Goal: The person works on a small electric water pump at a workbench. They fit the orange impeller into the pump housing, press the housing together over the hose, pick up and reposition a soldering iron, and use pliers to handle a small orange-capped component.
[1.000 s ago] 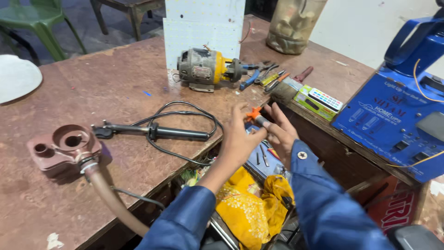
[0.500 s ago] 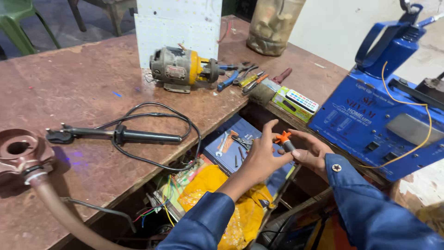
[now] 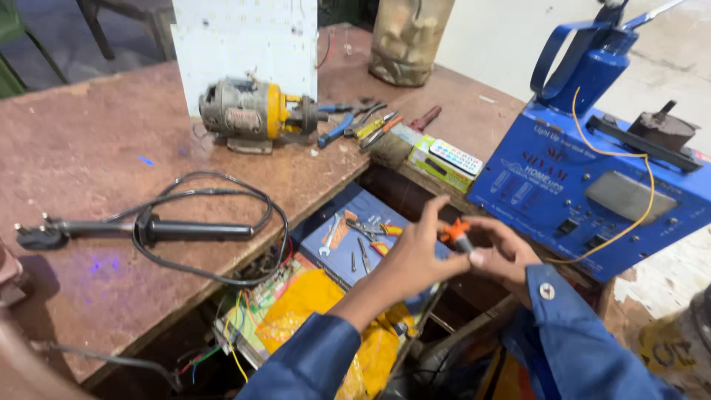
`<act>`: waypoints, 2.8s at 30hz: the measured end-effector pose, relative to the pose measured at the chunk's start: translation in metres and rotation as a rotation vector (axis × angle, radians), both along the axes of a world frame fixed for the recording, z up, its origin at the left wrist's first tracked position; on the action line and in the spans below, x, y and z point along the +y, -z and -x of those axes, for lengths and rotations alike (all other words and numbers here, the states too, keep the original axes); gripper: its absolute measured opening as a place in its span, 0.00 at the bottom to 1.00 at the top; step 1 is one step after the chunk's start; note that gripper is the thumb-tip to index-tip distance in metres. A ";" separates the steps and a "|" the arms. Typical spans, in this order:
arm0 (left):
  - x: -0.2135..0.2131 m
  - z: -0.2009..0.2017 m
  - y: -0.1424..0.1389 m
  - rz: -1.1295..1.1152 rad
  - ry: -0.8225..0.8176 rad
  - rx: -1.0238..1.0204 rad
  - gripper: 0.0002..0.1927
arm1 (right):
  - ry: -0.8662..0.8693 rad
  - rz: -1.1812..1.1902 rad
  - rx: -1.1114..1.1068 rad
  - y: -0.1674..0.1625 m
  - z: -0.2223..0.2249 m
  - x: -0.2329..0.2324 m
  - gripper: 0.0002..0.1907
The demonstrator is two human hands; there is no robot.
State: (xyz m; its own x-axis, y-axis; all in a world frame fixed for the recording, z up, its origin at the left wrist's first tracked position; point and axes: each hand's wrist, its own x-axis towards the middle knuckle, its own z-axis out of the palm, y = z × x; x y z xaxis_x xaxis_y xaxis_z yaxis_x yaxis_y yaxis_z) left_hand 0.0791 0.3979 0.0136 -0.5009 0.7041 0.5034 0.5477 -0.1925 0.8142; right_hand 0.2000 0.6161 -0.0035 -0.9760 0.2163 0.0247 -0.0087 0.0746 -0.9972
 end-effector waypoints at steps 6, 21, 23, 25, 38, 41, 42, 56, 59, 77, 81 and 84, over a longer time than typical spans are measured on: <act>-0.003 0.009 0.007 0.097 -0.072 0.262 0.53 | 0.034 -0.184 0.111 0.019 0.017 0.006 0.33; 0.007 0.067 0.000 0.055 -0.109 0.262 0.36 | 0.193 -0.065 0.297 -0.002 0.034 -0.039 0.24; 0.007 0.097 -0.004 0.036 -0.285 0.302 0.24 | 0.243 -0.043 0.276 -0.004 0.036 -0.045 0.23; 0.003 0.123 -0.004 -0.008 -0.373 0.389 0.18 | 0.307 -0.071 0.272 -0.007 0.037 -0.047 0.22; 0.036 0.178 -0.016 0.277 -0.587 0.286 0.35 | 0.387 -0.122 0.309 -0.002 0.048 -0.067 0.23; 0.040 0.183 -0.017 0.309 -0.630 0.319 0.26 | 0.384 -0.094 0.324 -0.006 0.049 -0.071 0.23; 0.042 0.184 -0.017 0.296 -0.623 0.332 0.24 | 0.370 -0.089 0.334 -0.007 0.049 -0.074 0.24; 0.045 0.191 -0.013 0.351 -0.558 0.560 0.22 | 0.264 -0.200 0.397 -0.020 0.049 -0.088 0.23; 0.045 0.190 -0.012 0.253 -0.548 0.569 0.18 | 0.273 -0.203 0.384 -0.016 0.049 -0.090 0.23; 0.041 0.182 -0.088 -0.031 -0.848 0.282 0.16 | 0.233 -0.147 0.419 -0.016 0.050 -0.089 0.32; 0.027 0.184 -0.094 -0.187 -0.862 0.175 0.10 | 0.224 -0.146 0.413 -0.015 0.052 -0.084 0.35; 0.014 0.174 -0.089 -0.286 -0.841 -0.008 0.15 | 0.187 -0.111 0.425 -0.013 0.053 -0.082 0.38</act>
State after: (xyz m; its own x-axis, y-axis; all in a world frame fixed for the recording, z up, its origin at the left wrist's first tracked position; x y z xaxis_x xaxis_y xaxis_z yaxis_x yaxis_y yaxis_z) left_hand -0.0946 0.4119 0.1030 -0.7997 -0.0507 0.5983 0.5944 0.0742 0.8007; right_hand 0.1468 0.5337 0.0090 -0.8191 0.3607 0.4461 -0.3903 0.2195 -0.8942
